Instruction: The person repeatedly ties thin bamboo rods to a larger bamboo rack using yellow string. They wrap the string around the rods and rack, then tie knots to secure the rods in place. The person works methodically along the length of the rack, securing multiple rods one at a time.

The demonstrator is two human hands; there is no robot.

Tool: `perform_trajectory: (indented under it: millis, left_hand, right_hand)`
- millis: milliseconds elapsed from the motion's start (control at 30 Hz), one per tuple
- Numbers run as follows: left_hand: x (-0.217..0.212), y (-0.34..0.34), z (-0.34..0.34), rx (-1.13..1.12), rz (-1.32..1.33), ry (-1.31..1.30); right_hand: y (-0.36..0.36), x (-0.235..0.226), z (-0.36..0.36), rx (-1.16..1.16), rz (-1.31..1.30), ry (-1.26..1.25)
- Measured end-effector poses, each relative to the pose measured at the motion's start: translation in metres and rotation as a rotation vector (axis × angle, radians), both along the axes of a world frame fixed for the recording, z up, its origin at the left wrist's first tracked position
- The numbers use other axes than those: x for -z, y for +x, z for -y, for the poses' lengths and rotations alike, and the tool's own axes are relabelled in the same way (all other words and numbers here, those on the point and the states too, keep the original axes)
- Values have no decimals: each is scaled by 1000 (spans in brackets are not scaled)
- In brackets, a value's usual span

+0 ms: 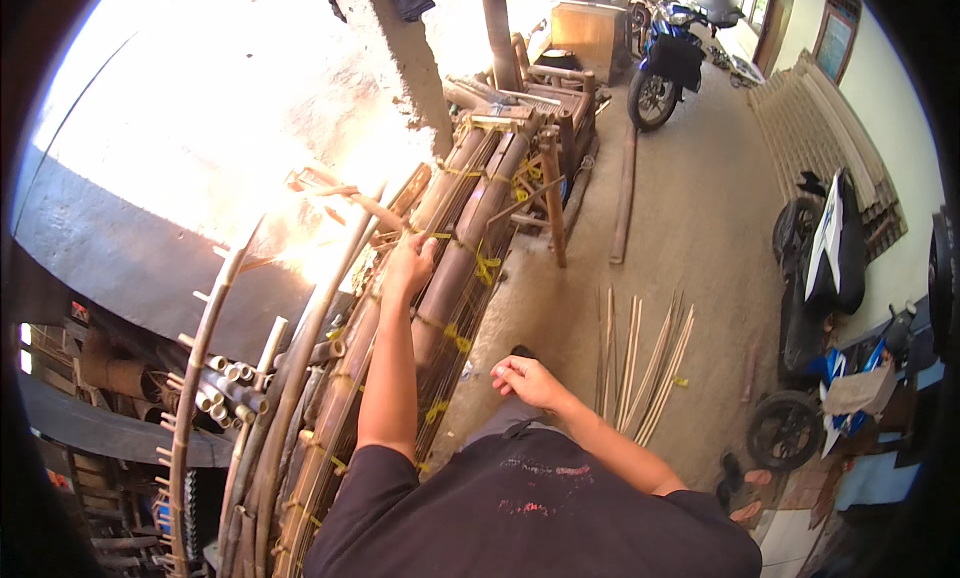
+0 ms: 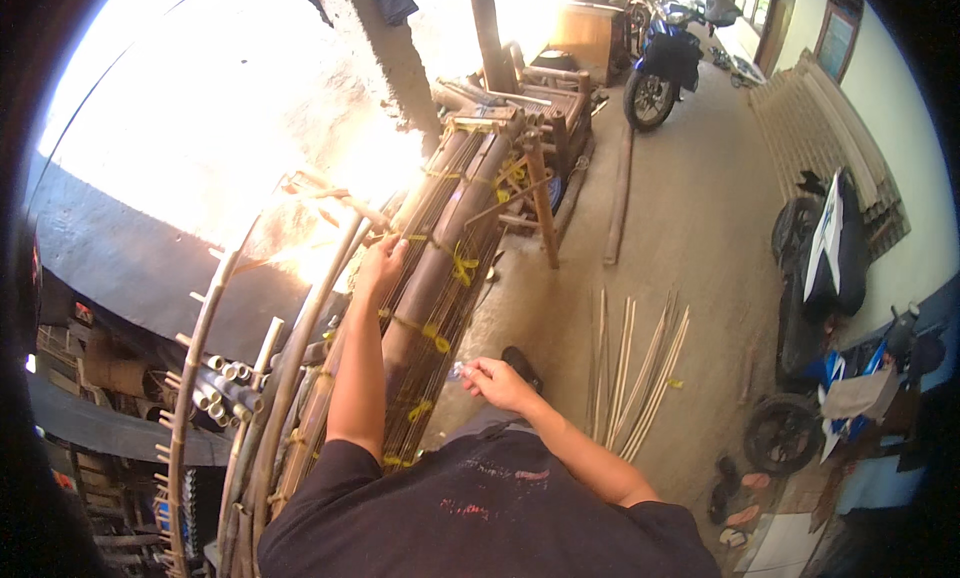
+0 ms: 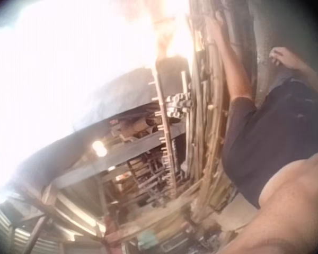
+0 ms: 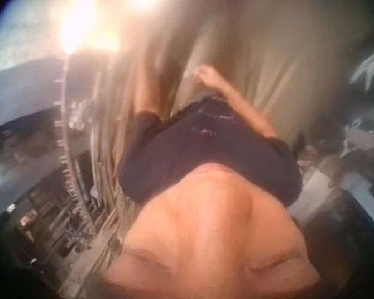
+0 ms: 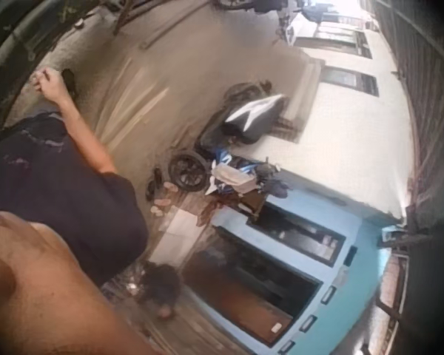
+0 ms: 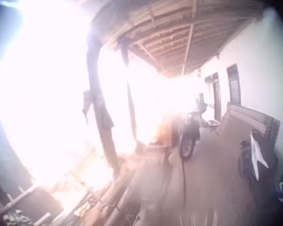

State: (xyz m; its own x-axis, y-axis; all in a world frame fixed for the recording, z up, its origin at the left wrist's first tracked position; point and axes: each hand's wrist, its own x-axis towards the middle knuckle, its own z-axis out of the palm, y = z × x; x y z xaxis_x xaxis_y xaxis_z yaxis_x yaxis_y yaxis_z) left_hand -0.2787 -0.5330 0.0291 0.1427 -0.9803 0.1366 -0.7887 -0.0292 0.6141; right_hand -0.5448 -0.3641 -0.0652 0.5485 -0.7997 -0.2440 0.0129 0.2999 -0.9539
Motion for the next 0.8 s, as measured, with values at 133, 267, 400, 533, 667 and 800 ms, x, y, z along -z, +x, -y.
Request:
perform_trajectory:
  millis: [133,267,400,533,667,800]
  left_hand:
    - [26,4,123,-86,51,83]
    - [68,12,195,-57,-203,346]
    - [133,64,192,-239,-798,187]
    - [95,-8,186,-583,-1217,8]
    - [69,-20,164,-570,-1081,-325]
    - [17,-9,139,-735,-1026,-604]
  right_hand:
    - [-24,-2,85,-86,-95,-73]
    - [-41,-13,170,-67,-139,-62]
    - [-6,-45,247,-79,-90,-111]
    - [11,-62,314,-104,-120,-211]
    - [59,-88,382,-161,-365,-679]
    - [92,-38,422,-272,-497,-1062]
